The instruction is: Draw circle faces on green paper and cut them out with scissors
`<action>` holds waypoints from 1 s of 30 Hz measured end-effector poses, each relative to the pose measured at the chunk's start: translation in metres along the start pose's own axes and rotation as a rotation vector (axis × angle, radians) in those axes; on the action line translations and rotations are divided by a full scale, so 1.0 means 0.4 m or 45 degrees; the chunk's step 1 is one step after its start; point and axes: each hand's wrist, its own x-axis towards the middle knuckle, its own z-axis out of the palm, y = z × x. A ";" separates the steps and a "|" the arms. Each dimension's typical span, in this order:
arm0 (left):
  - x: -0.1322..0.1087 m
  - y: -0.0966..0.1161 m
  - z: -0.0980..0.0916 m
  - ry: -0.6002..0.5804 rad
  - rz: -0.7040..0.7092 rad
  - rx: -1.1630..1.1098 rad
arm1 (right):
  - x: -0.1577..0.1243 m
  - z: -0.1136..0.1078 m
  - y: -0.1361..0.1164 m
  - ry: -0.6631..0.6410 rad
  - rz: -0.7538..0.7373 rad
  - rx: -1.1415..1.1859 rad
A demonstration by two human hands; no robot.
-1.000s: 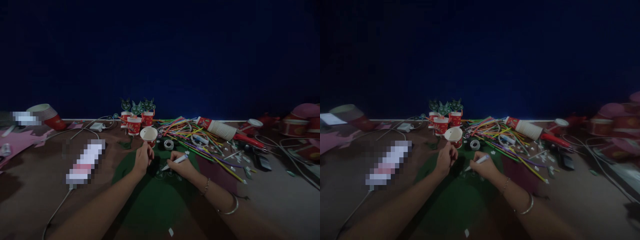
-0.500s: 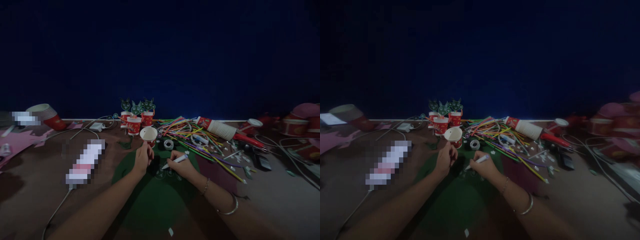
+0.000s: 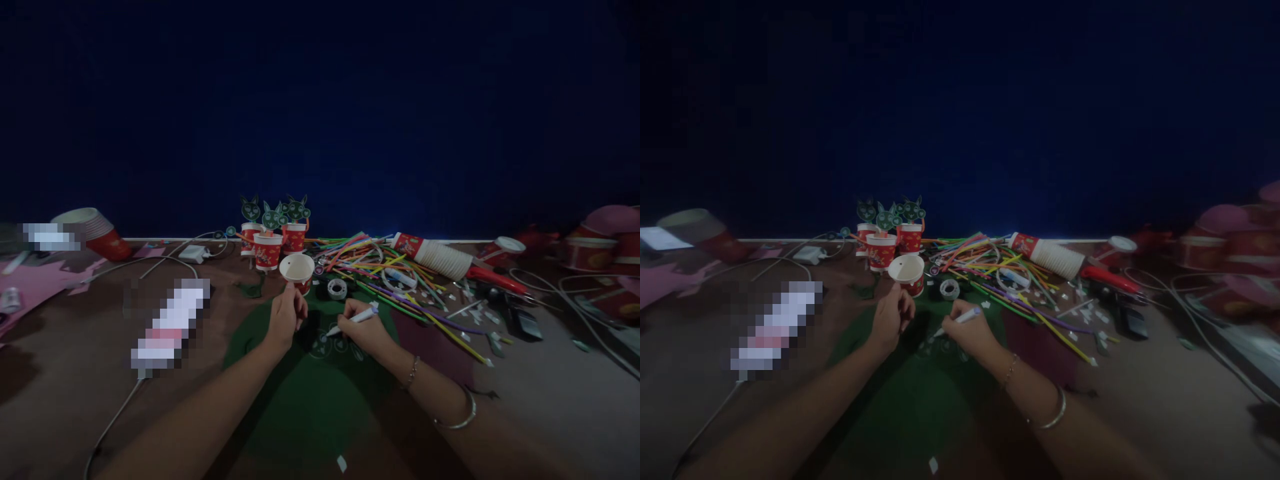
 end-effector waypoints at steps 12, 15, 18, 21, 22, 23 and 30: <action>-0.005 0.009 0.004 -0.002 0.010 -0.001 | -0.016 -0.005 -0.022 -0.201 0.024 0.225; -0.005 0.007 0.004 0.005 0.011 0.001 | -0.024 -0.007 -0.029 -0.321 0.000 0.158; -0.003 0.004 0.003 0.004 0.020 0.012 | -0.027 -0.007 -0.029 -0.378 -0.003 0.116; -0.002 0.001 0.001 0.007 0.026 0.011 | -0.026 -0.005 -0.026 -0.392 0.003 0.093; -0.002 0.000 0.001 0.007 0.023 0.010 | -0.026 -0.004 -0.025 -0.388 0.001 0.083; -0.002 -0.001 0.001 0.008 0.021 0.010 | -0.026 -0.003 -0.026 -0.387 -0.001 0.076; -0.003 0.002 0.003 -0.004 0.035 0.003 | -0.029 -0.004 -0.036 -0.379 -0.013 0.030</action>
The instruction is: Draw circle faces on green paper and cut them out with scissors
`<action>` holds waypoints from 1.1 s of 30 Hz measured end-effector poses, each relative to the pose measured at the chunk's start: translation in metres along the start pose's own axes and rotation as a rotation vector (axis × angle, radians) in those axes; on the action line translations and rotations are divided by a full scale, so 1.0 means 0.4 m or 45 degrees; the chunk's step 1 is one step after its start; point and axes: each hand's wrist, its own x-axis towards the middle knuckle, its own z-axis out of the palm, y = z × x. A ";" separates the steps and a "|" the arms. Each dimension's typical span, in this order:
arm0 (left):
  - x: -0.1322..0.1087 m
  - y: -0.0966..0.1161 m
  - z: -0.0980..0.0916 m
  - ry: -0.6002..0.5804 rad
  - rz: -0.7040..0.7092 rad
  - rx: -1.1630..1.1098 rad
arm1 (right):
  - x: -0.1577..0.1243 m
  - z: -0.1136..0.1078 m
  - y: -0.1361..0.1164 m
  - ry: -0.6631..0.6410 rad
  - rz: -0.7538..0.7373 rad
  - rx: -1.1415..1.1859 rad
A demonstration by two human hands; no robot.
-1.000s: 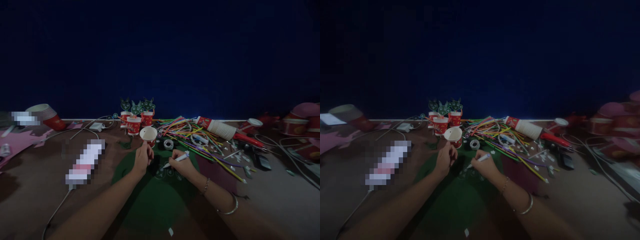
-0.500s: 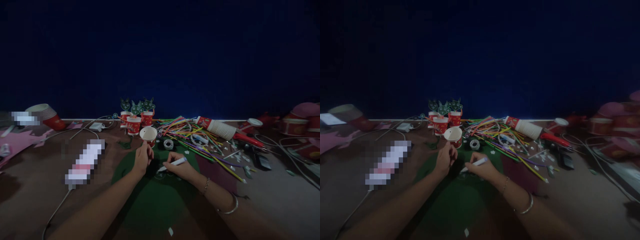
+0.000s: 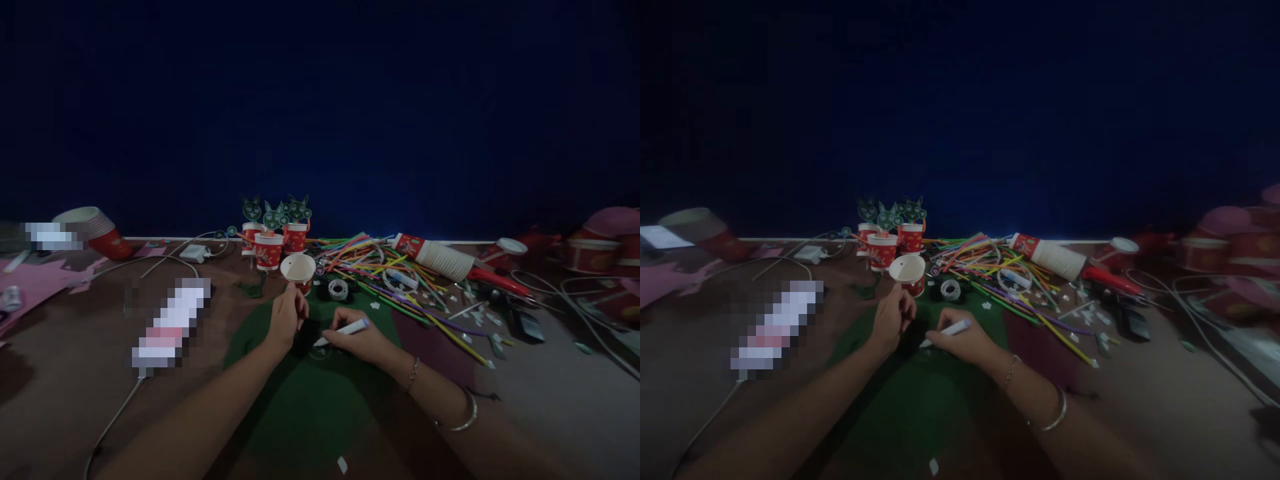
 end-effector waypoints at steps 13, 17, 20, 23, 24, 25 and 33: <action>-0.002 0.005 0.001 -0.001 0.002 0.013 | 0.006 0.003 0.016 0.072 0.000 -0.021; -0.001 0.002 0.000 -0.001 0.012 0.020 | 0.008 0.002 0.016 0.084 0.005 -0.035; -0.001 0.001 -0.001 -0.005 0.005 0.010 | 0.007 0.001 0.014 0.092 0.006 -0.036; -0.001 0.003 0.000 0.002 -0.009 0.001 | 0.007 0.001 0.013 0.113 0.008 -0.049; -0.002 0.004 0.000 0.004 -0.011 0.004 | 0.007 0.001 0.013 0.118 0.009 -0.053; -0.002 0.005 0.000 0.005 -0.012 0.007 | 0.007 0.002 0.014 0.118 0.011 -0.054; 0.000 0.002 -0.002 0.010 -0.015 0.008 | 0.013 -0.008 0.012 0.196 0.038 0.324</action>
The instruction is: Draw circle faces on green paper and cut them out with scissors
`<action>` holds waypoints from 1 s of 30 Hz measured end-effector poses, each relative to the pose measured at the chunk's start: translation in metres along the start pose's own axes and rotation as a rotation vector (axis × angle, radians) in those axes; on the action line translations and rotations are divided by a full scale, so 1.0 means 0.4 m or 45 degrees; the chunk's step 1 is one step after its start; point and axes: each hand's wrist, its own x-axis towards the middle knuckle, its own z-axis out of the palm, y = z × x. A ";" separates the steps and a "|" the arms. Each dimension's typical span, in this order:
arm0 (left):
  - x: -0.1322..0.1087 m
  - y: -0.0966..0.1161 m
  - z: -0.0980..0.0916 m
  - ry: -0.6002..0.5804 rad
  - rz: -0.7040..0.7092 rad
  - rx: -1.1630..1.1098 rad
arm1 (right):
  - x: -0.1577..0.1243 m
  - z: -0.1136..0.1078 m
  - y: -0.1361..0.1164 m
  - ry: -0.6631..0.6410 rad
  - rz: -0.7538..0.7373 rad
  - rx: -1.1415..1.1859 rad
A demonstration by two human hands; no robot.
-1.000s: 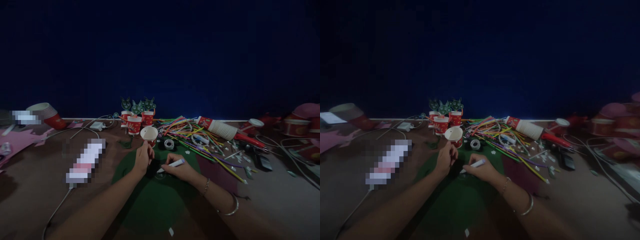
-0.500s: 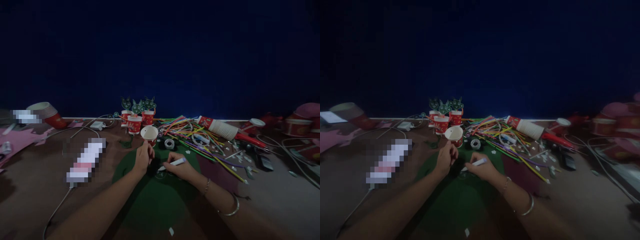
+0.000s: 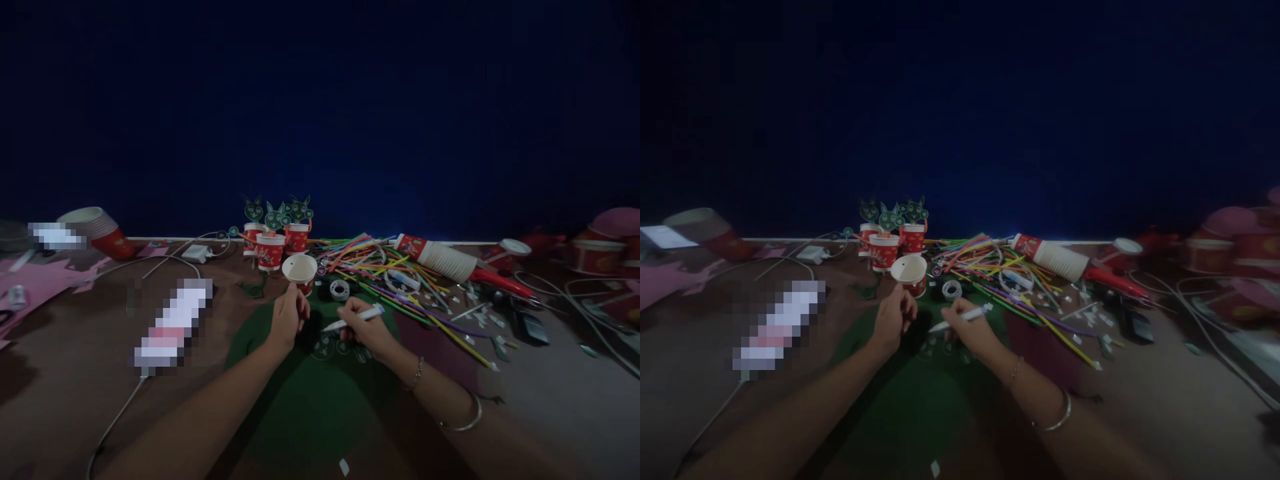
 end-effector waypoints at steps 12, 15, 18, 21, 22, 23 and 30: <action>0.002 -0.006 -0.001 -0.026 -0.020 -0.029 | 0.015 -0.005 0.016 0.013 -0.083 -0.228; 0.001 -0.006 -0.001 -0.023 -0.026 -0.026 | 0.013 -0.004 0.015 -0.009 -0.065 -0.277; 0.002 -0.007 -0.001 -0.015 -0.027 -0.025 | 0.012 -0.004 0.016 -0.020 -0.069 -0.295; 0.002 -0.009 -0.002 -0.013 -0.013 -0.012 | 0.013 -0.003 0.019 -0.012 -0.071 -0.330; 0.002 -0.009 -0.003 -0.015 -0.009 -0.009 | 0.014 -0.003 0.021 -0.009 -0.074 -0.340; 0.002 -0.010 -0.003 -0.017 -0.007 -0.007 | 0.015 -0.004 0.022 -0.010 -0.076 -0.348; 0.001 -0.006 -0.002 -0.014 -0.027 -0.018 | 0.016 -0.004 0.021 0.009 -0.115 -0.366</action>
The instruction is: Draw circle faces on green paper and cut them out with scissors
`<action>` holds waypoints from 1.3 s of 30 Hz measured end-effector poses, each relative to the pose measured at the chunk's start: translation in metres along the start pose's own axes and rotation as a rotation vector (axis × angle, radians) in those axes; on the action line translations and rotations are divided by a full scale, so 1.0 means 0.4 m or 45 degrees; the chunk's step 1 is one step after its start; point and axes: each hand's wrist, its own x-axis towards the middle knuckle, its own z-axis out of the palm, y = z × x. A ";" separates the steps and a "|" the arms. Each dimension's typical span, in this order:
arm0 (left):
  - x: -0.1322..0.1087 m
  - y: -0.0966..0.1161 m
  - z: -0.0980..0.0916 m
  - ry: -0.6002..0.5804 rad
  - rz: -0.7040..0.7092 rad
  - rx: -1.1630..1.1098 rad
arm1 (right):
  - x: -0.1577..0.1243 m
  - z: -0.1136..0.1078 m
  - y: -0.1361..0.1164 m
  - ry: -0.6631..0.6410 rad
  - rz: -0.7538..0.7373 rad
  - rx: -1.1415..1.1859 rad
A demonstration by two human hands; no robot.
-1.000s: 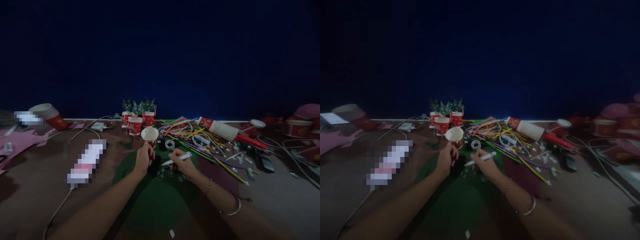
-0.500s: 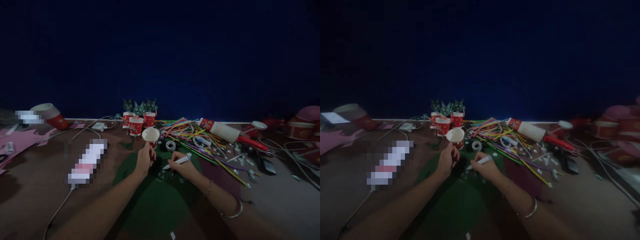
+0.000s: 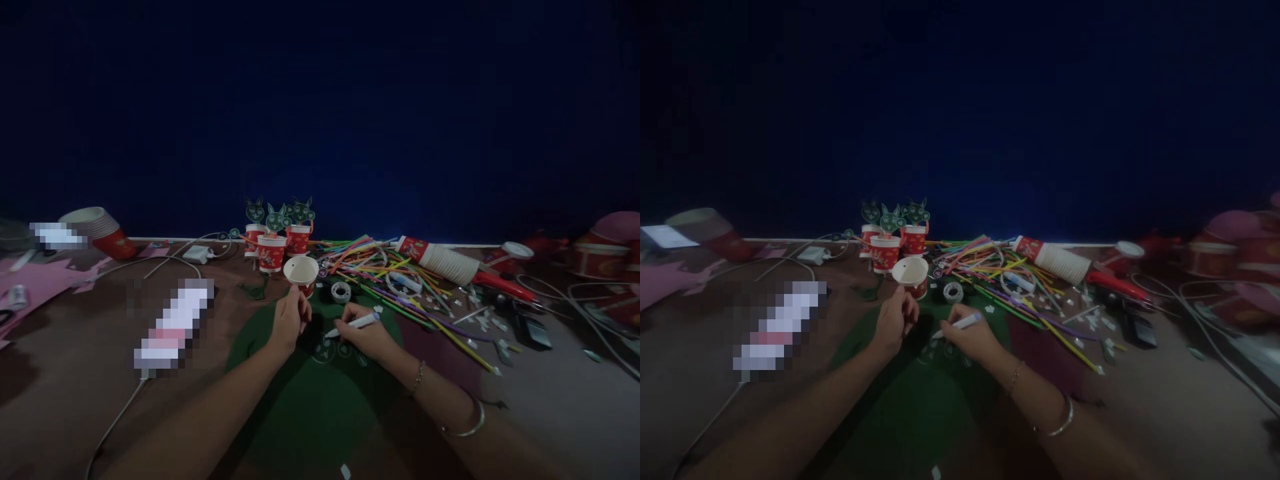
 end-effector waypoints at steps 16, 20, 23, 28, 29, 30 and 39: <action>0.000 -0.001 0.000 -0.001 0.018 0.014 | -0.002 0.000 -0.001 0.019 0.029 0.014; 0.000 0.001 0.001 -0.004 0.015 0.018 | -0.002 0.000 -0.004 0.048 0.013 0.053; 0.000 0.002 0.001 -0.005 0.008 0.012 | -0.003 -0.001 -0.007 0.062 0.013 0.089; 0.001 0.000 0.001 0.005 -0.001 0.000 | -0.002 -0.001 0.001 0.049 0.011 0.087; 0.001 0.000 0.001 0.007 -0.002 0.001 | -0.001 0.000 0.004 0.049 0.014 0.085; 0.000 0.001 0.001 0.009 -0.002 0.004 | -0.001 0.001 0.006 0.048 0.016 0.082; 0.001 -0.001 0.000 -0.001 0.004 0.009 | 0.001 -0.004 0.007 0.092 -0.028 0.025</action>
